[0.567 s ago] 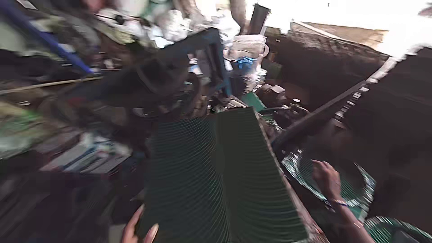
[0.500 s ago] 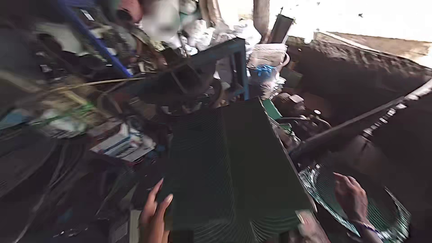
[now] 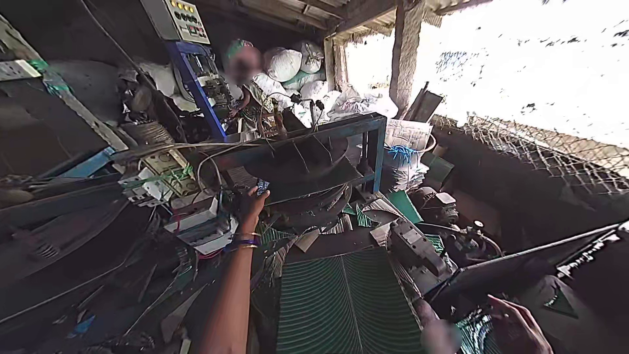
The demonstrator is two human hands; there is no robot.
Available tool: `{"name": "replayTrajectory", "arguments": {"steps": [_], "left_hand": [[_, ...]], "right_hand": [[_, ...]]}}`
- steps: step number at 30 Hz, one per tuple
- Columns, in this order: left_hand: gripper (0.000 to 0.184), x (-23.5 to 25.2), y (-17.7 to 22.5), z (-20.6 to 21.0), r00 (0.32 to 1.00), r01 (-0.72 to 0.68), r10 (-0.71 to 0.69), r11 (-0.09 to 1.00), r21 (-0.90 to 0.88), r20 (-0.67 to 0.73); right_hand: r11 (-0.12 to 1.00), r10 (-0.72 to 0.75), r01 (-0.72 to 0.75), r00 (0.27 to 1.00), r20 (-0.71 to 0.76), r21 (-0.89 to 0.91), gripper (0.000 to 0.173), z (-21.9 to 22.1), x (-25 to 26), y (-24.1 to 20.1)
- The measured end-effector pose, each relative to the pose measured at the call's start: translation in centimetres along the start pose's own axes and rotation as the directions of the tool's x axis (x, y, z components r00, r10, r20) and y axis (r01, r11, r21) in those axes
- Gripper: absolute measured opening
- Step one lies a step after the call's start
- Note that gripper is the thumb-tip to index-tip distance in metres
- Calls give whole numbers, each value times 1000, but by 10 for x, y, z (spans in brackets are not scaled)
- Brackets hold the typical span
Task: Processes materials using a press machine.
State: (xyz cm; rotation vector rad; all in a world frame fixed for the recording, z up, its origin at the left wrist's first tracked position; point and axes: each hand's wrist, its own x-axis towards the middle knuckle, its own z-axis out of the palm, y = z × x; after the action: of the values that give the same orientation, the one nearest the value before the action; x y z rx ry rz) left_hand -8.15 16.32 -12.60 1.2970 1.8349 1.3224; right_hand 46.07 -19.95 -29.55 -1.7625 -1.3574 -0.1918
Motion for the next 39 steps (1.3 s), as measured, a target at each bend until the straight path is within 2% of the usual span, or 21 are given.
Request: {"name": "replayTrajectory", "arguments": {"steps": [3, 6, 7, 8, 9, 12, 14, 16, 17, 19, 20, 21, 23, 24, 27, 30, 39], "left_hand": [[58, -3, -13, -12, 1000, -4, 5, 998, -60, 15], [56, -11, -17, -19, 1000, -6, 6, 995, -98, 5], [56, -11, -17, -20, 1000, -3, 4, 995, -96, 2], [57, -10, -16, -20, 1000, 0, 0, 996, -95, -2], [59, -11, -14, -20, 1000, 3, -4, 996, -94, -5], [69, -29, -5, -23, 997, 67, -71, 989, -135, -26], [71, -63, -7, -22, 985, 142, -163, 954, -262, -60], [69, -112, -28, -13, 982, 153, -178, 941, -303, -59], [63, -142, -48, -1, 990, 119, -132, 963, -244, -38], [49, -197, -97, 23, 993, -79, 83, 996, -46, 81], [47, -223, -121, 37, 969, -197, 181, 977, 86, 166], [46, -245, -141, 51, 937, -319, 265, 913, 252, 228], [48, -272, -168, 64, 887, -460, 361, 753, 470, 288], [49, -275, -172, 68, 879, -476, 377, 715, 512, 291], [46, -274, -167, 70, 894, -448, 336, 697, 560, 298], [45, -272, -169, 69, 886, -463, 359, 678, 571, 293], [44, -274, -166, 68, 900, -435, 326, 693, 574, 289]], "right_hand": [[999, 9, -6, 998, -66, 41, 30, -2, 38, -28], [979, 167, -170, 985, 40, 109, 33, -12, 84, -83], [986, 121, -123, 992, 19, 109, 34, -3, 96, -86], [996, 26, -18, 996, -86, 89, 35, 18, 107, -75], [996, -12, 20, 995, -99, 84, 36, 29, 119, -75], [993, 110, -115, 983, 143, 26, 36, 39, 160, -102], [993, 77, -59, 980, 183, -104, 33, 75, 183, -93], [981, -17, 54, 981, 195, -187, 27, 121, 200, -78], [974, 7, 50, 969, 246, -223, 27, 134, 204, -78], [966, 60, 22, 951, 303, -258, 28, 139, 210, -86], [961, 86, 10, 939, 333, -278, 28, 135, 212, -88], [956, 101, 6, 932, 349, -292, 28, 132, 213, -88], [956, 126, -13, 921, 370, -292, 24, 132, 209, -92], [954, 137, -23, 919, 368, -297, 24, 132, 210, -93], [950, 143, -29, 926, 350, -311, 24, 132, 211, -93], [948, 124, -12, 935, 333, -317, 23, 135, 210, -91], [946, 118, -3, 935, 335, -325, 24, 139, 209, -84]]}}
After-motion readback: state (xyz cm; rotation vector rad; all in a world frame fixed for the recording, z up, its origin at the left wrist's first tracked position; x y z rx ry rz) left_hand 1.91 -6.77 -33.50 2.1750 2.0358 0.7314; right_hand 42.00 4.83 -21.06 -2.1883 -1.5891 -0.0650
